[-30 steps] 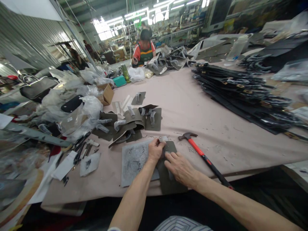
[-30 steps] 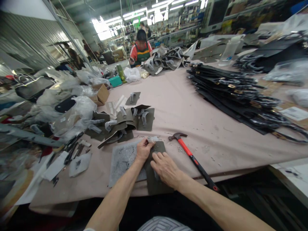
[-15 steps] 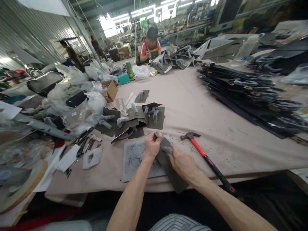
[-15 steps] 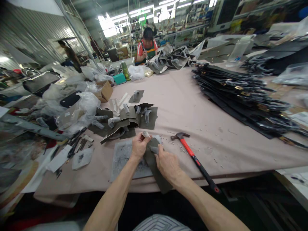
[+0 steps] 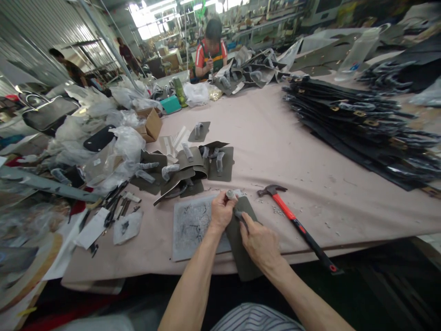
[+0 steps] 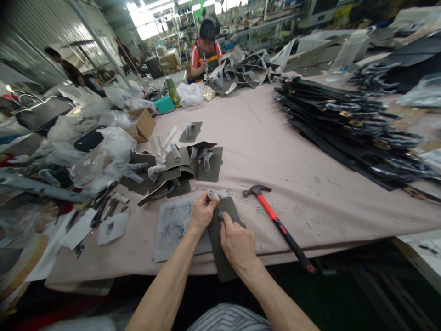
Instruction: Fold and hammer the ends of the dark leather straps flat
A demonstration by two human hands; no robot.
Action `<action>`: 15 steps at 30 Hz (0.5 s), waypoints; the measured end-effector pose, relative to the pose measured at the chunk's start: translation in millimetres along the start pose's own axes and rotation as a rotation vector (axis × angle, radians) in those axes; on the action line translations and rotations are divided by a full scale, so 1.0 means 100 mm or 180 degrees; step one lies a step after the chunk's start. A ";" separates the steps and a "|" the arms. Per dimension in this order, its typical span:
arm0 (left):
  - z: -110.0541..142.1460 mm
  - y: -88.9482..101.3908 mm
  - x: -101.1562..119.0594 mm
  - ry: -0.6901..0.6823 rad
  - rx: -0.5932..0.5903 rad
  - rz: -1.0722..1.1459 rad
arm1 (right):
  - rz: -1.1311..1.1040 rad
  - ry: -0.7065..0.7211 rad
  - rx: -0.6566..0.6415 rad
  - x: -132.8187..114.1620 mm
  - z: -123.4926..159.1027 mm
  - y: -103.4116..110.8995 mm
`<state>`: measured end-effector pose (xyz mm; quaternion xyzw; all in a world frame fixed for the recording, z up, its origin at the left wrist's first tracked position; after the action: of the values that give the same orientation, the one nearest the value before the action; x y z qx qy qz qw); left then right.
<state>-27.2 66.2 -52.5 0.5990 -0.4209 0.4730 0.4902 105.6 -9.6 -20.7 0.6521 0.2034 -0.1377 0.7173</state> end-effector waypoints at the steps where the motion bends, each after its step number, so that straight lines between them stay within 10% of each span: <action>1: 0.00 -0.01 -0.05 0.0061 -0.0001 0.0048 | -0.0066 -0.0082 -0.0107 -0.01 -0.02 0.00; 9: 0.03 0.07 -0.23 0.0209 -0.0169 0.0325 | -0.1439 -0.0407 -0.0742 0.16 -0.09 0.03; 15: 0.06 0.08 -0.20 0.0087 -0.0337 0.0054 | -0.0760 -0.0305 0.0540 0.83 -0.11 0.23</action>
<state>-37.5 60.1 -70.9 0.5621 -0.4436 0.4623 0.5230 188.2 9.3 -40.4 0.6742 0.2326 -0.2697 0.6470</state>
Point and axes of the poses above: each hand's wrist, its own z-axis away from the middle knuckle, its own y-axis out of the back of the hand, x = y × z, the point moved 3 cm from there along -z, towards the middle knuckle, and after that the axes turned 10 degrees about -z, right-handed, at the moved point
